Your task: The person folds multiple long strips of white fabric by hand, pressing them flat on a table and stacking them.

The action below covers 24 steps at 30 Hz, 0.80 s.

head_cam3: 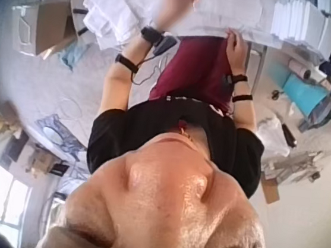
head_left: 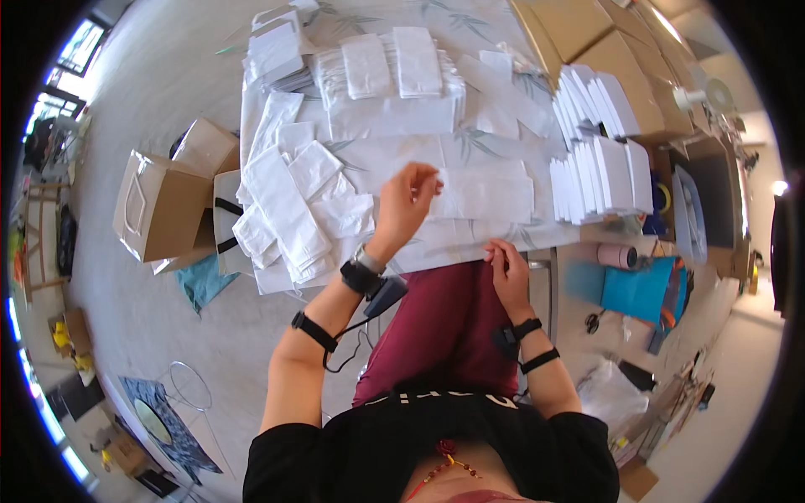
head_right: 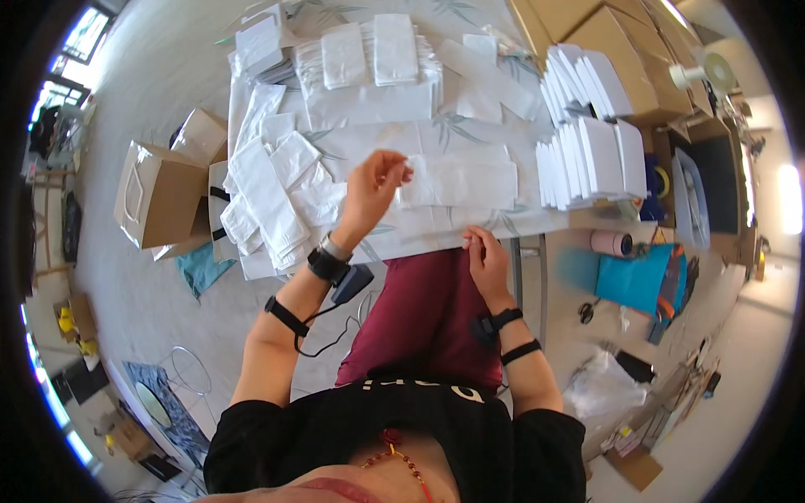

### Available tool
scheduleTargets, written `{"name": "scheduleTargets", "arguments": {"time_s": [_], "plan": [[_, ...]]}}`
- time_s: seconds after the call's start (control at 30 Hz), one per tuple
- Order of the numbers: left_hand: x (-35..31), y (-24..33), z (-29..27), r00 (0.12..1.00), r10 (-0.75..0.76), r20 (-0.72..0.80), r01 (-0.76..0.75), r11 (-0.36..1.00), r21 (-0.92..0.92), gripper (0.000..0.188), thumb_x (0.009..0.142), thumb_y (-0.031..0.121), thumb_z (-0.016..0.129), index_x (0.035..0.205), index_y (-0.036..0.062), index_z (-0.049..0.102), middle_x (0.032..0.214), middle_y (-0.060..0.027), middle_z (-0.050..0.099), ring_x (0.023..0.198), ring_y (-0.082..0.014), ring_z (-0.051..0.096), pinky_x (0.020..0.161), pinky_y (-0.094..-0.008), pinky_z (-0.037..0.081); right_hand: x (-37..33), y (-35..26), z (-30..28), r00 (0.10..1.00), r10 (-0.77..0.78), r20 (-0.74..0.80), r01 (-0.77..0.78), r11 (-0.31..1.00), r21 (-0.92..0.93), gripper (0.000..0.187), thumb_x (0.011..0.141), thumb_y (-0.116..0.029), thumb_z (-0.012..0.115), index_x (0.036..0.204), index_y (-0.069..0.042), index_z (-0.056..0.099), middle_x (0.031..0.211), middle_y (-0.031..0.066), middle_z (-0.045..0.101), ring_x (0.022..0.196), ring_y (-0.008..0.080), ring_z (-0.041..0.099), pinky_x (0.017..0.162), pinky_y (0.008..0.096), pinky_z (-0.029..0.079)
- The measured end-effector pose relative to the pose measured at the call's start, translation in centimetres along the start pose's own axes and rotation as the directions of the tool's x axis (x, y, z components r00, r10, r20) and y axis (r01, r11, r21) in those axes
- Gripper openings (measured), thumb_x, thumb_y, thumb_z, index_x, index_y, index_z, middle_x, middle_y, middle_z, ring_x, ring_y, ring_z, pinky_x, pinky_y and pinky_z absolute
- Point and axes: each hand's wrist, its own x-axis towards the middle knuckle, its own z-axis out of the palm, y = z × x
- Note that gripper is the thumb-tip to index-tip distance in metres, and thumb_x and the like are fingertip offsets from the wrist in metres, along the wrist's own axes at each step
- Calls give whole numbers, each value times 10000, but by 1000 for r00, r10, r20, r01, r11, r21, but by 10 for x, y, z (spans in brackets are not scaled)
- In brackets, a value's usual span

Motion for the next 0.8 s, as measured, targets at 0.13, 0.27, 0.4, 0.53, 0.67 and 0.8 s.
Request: {"name": "scheduleTargets", "arguments": {"time_s": [0.13, 0.27, 0.4, 0.53, 0.67, 0.8], "plan": [[-55, 7, -9, 970, 46, 241, -137, 915, 379, 178, 994, 76, 659, 1149, -10, 677, 997, -155, 766, 931, -264, 761, 822, -357, 594, 7, -13, 12, 994, -87, -66, 83, 995, -63, 158, 1055, -83, 576, 1165, -26, 674, 946, 105, 750, 779, 209, 709, 723, 329, 554], [-99, 1, -16, 933, -37, 357, -140, 879, 456, 188, 985, 93, 668, 1138, -14, 681, 1001, -168, 759, 925, -287, 756, 822, -377, 600, 6, -7, 3, 994, -22, -110, 16, 998, -59, 155, 1038, -68, 585, 1157, -23, 673, 928, 102, 751, 738, 207, 695, 673, 327, 541], [-126, 2, -27, 914, -129, 384, -83, 869, 489, 177, 967, 87, 668, 1115, -10, 683, 989, -173, 750, 907, -312, 748, 824, -394, 598, 10, 17, -5, 985, 13, -172, -30, 995, -97, 162, 1019, -85, 597, 1151, -37, 677, 914, 108, 753, 680, 232, 662, 658, 342, 530], [-141, 5, -31, 915, -38, 401, -236, 756, 610, 200, 911, 85, 662, 1099, 22, 683, 1044, -176, 721, 958, -358, 692, 873, -441, 560, 11, 8, -5, 978, 9, -210, -31, 994, -100, 162, 1013, -111, 605, 1142, -52, 682, 900, 118, 748, 672, 273, 647, 668, 368, 532], [-159, 3, -27, 928, 102, 359, -352, 560, 750, 281, 875, 78, 672, 1154, 39, 674, 1270, -179, 648, 1187, -380, 597, 1015, -491, 487, 8, -6, 0, 931, -320, -176, 259, 919, -297, 147, 960, -67, 620, 1097, -63, 673, 943, 104, 717, 818, 303, 658, 774, 410, 512], [-175, -10, -26, 934, 191, 302, -353, 363, 862, 450, 864, 48, 641, 1313, 53, 628, 1522, -187, 494, 1412, -405, 444, 1150, -550, 372, 2, -1, -5, 886, -460, -62, 400, 825, -400, 132, 920, -69, 631, 1047, -80, 664, 953, 91, 672, 943, 311, 629, 858, 444, 471]]}}
